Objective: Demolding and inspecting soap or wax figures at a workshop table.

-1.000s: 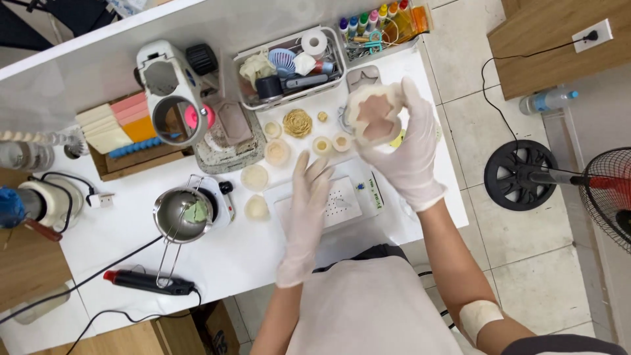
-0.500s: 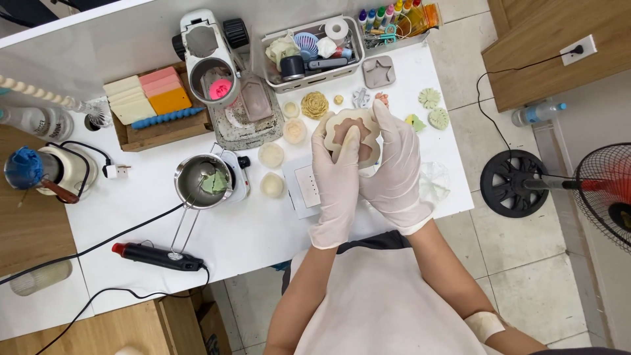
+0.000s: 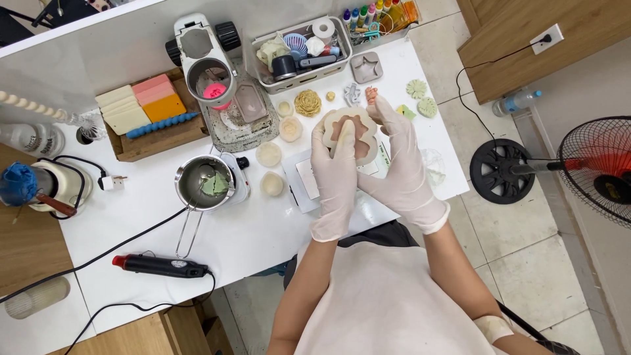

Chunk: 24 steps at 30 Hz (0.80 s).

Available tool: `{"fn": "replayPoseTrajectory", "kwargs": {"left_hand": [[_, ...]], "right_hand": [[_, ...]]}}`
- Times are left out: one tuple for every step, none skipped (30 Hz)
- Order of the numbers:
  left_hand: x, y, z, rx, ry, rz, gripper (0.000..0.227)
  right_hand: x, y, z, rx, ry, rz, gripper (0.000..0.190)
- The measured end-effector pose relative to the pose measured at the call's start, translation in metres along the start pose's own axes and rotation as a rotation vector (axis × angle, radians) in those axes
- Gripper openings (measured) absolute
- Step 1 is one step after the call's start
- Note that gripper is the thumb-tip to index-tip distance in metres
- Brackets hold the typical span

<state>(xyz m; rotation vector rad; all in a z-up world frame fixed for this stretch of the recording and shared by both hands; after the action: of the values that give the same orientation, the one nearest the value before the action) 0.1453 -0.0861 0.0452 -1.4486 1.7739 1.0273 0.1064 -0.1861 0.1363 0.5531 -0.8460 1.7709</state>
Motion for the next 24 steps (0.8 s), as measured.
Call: {"fn": "replayPoseTrajectory", "kwargs": {"left_hand": [[-0.003,0.001,0.003,0.0,-0.001,0.0,0.049],[-0.006,0.001,0.007,-0.002,-0.007,0.012,0.047],[-0.008,0.001,0.011,-0.004,-0.013,0.023,0.046],[-0.011,0.002,0.011,-0.001,-0.012,0.023,0.046],[-0.014,0.004,0.011,-0.002,-0.053,0.019,0.046],[-0.017,0.005,0.013,-0.004,-0.095,0.016,0.047],[-0.019,0.008,0.011,-0.002,-0.098,0.017,0.047],[-0.024,0.01,0.009,0.012,-0.158,-0.039,0.049],[-0.029,0.013,0.006,0.027,-0.218,-0.095,0.051],[-0.028,0.013,0.008,0.03,-0.22,-0.094,0.051],[-0.027,0.014,0.009,0.024,-0.255,-0.124,0.05],[-0.027,0.014,0.01,0.017,-0.287,-0.155,0.049],[-0.024,0.012,0.013,0.02,-0.288,-0.155,0.049],[-0.02,0.012,0.016,0.019,-0.265,-0.132,0.045],[-0.016,0.011,0.02,0.018,-0.243,-0.109,0.042],[-0.016,0.009,0.023,0.015,-0.243,-0.109,0.042],[-0.016,0.008,0.025,0.018,-0.22,-0.102,0.04],[-0.015,0.006,0.028,0.021,-0.196,-0.096,0.04],[-0.018,0.006,0.029,0.018,-0.196,-0.097,0.04],[-0.019,0.007,0.031,0.011,-0.242,-0.073,0.038],[-0.02,0.008,0.033,0.003,-0.288,-0.049,0.038],[-0.025,0.009,0.033,-0.002,-0.288,-0.048,0.038],[-0.031,0.01,0.031,0.012,-0.332,-0.07,0.039],[-0.036,0.01,0.029,0.027,-0.377,-0.091,0.04]], "right_hand": [[-0.005,0.003,0.0,0.0,-0.001,-0.001,0.097],[-0.016,0.006,-0.002,0.024,-0.305,-0.074,0.093],[-0.026,0.009,-0.006,0.048,-0.608,-0.148,0.088],[-0.027,0.006,-0.009,0.045,-0.607,-0.149,0.088],[-0.038,0.006,-0.012,-0.037,-0.69,-0.323,0.071],[-0.048,0.008,-0.017,-0.119,-0.773,-0.499,0.057],[-0.055,0.009,-0.024,-0.122,-0.775,-0.499,0.057],[-0.062,0.011,-0.031,-0.12,-0.754,-0.515,0.046],[-0.07,0.012,-0.039,-0.119,-0.734,-0.532,0.04],[-0.064,0.009,-0.042,-0.123,-0.736,-0.532,0.04],[-0.058,0.005,-0.041,-0.179,-0.719,-0.475,0.035],[-0.051,0.001,-0.04,-0.233,-0.699,-0.417,0.03],[-0.049,-0.001,-0.04,-0.236,-0.698,-0.417,0.03],[-0.048,-0.001,-0.04,-0.224,-0.684,-0.44,0.029],[-0.046,-0.002,-0.041,-0.212,-0.67,-0.462,0.028],[-0.044,-0.002,-0.042,-0.208,-0.671,-0.462,0.028],[-0.042,-0.003,-0.043,-0.189,-0.629,-0.472,0.028],[-0.04,-0.004,-0.043,-0.169,-0.586,-0.48,0.029],[-0.042,-0.003,-0.045,-0.166,-0.586,-0.479,0.029],[-0.042,-0.002,-0.046,-0.167,-0.56,-0.471,0.031],[-0.043,0.0,-0.046,-0.169,-0.533,-0.464,0.033],[-0.044,0.001,-0.047,-0.164,-0.535,-0.465,0.033],[-0.043,0.001,-0.047,-0.173,-0.529,-0.441,0.034],[-0.043,0.002,-0.047,-0.183,-0.524,-0.418,0.035]]}}
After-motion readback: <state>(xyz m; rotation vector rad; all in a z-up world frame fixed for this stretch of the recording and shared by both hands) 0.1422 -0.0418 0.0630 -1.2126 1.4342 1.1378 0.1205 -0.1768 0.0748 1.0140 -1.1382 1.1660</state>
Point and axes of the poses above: each hand's wrist, its own y-axis away from the middle knuckle, its own z-axis out of the back of the hand, x = y × z, the point moved 5 cm from there along -y, towards the middle knuckle, and after that the axes turned 10 degrees about x, right-handed, at the moved point
